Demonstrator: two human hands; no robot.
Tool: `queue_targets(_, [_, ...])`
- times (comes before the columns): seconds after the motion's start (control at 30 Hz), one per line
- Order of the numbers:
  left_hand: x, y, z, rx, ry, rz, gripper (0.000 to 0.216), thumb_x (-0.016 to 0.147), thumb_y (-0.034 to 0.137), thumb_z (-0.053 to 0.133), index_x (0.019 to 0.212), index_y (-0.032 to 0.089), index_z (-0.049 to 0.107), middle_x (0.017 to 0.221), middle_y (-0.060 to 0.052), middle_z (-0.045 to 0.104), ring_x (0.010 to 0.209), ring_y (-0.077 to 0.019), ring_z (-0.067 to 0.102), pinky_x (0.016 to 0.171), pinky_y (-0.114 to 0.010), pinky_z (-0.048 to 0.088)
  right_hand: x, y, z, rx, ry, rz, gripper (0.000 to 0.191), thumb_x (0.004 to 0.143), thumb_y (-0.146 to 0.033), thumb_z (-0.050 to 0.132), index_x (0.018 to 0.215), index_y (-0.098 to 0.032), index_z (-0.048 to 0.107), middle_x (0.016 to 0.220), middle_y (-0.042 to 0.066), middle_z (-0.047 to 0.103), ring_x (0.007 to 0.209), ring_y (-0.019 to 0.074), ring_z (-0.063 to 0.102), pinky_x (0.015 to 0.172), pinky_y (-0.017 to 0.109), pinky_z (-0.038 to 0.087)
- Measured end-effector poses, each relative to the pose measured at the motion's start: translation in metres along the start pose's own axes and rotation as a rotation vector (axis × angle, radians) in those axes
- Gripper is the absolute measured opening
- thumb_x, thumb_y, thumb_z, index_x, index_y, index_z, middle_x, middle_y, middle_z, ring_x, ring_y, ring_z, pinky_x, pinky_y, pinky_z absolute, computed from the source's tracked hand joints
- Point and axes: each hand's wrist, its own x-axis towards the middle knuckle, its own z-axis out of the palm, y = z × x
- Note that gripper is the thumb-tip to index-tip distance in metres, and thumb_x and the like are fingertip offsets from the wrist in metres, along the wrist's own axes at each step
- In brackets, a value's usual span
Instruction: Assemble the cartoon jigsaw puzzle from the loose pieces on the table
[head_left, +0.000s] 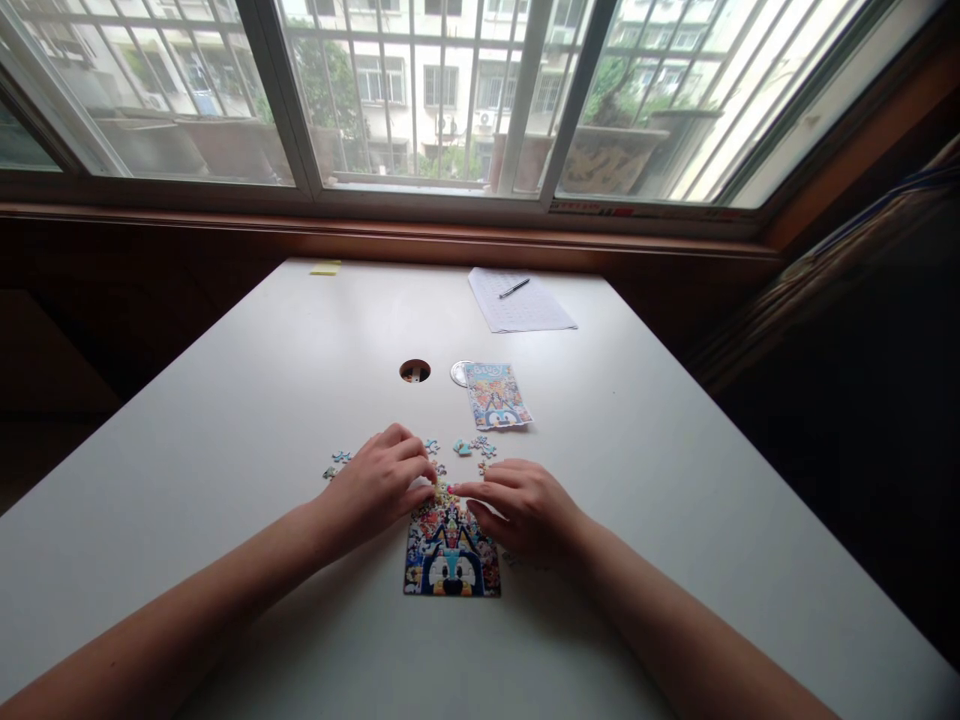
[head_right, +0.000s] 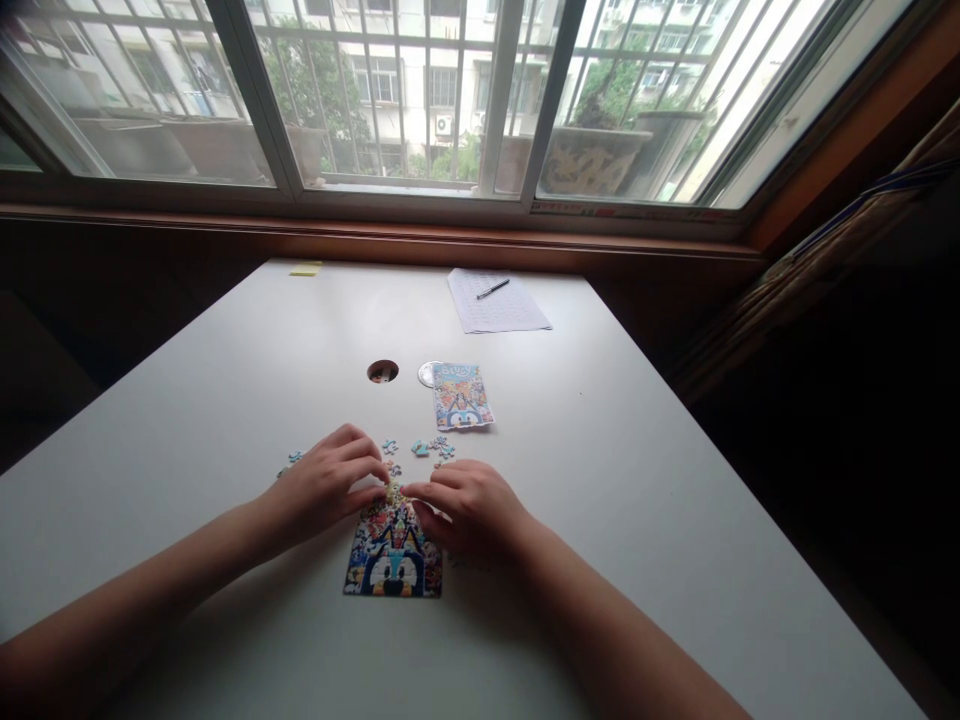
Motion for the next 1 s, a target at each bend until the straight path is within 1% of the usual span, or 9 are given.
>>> queue_targets(0.17, [-0.0003, 0.0004, 0.0005, 0.01, 0.012, 0.015, 0.01, 0.093, 0.029, 0.065, 0.096, 0.021, 0.07, 0.096, -0.005, 0.066, 0.101, -0.0234, 0.052, 0.087, -0.037, 0.045, 0.0035, -0.0016, -0.0024, -0.091, -0.099, -0.03, 0.022, 0.097, -0.028, 0.056, 0.114, -0.023, 0.068, 0.078, 0.002, 0.062, 0.075, 0.0174, 0.051, 0.07, 0.033, 0.033])
queue_targets(0.4, [-0.0004, 0.001, 0.0003, 0.016, -0.018, -0.007, 0.007, 0.093, 0.026, 0.065, 0.095, 0.021, 0.07, 0.096, -0.004, 0.066, 0.101, -0.0235, 0.051, 0.088, -0.037, 0.044, 0.0027, -0.0021, 0.0002, -0.127, -0.19, -0.031, 0.03, 0.097, -0.032, 0.057, 0.125, -0.028, 0.066, 0.085, 0.003, 0.061, 0.081, 0.0194, 0.047, 0.074, 0.034, 0.03])
queue_targets(0.67, [-0.0019, -0.006, -0.003, -0.003, -0.002, 0.03, 0.011, 0.094, 0.029, 0.063, 0.095, 0.023, 0.072, 0.094, -0.005, 0.068, 0.098, -0.0225, 0.053, 0.087, -0.036, 0.045, 0.004, -0.0044, -0.002, -0.128, -0.229, -0.01, 0.03, 0.098, -0.032, 0.056, 0.126, -0.029, 0.066, 0.085, 0.004, 0.06, 0.083, 0.0194, 0.047, 0.077, 0.034, 0.031])
queue_targets(1.0, [-0.0026, -0.0053, -0.0034, -0.039, -0.028, -0.013, 0.01, 0.093, 0.03, 0.066, 0.095, 0.024, 0.073, 0.095, -0.004, 0.068, 0.099, -0.0223, 0.052, 0.087, -0.035, 0.047, 0.0036, -0.0035, -0.0017, -0.108, -0.26, 0.006, 0.028, 0.1, -0.033, 0.052, 0.124, -0.028, 0.066, 0.087, 0.004, 0.06, 0.083, 0.0196, 0.046, 0.077, 0.035, 0.03])
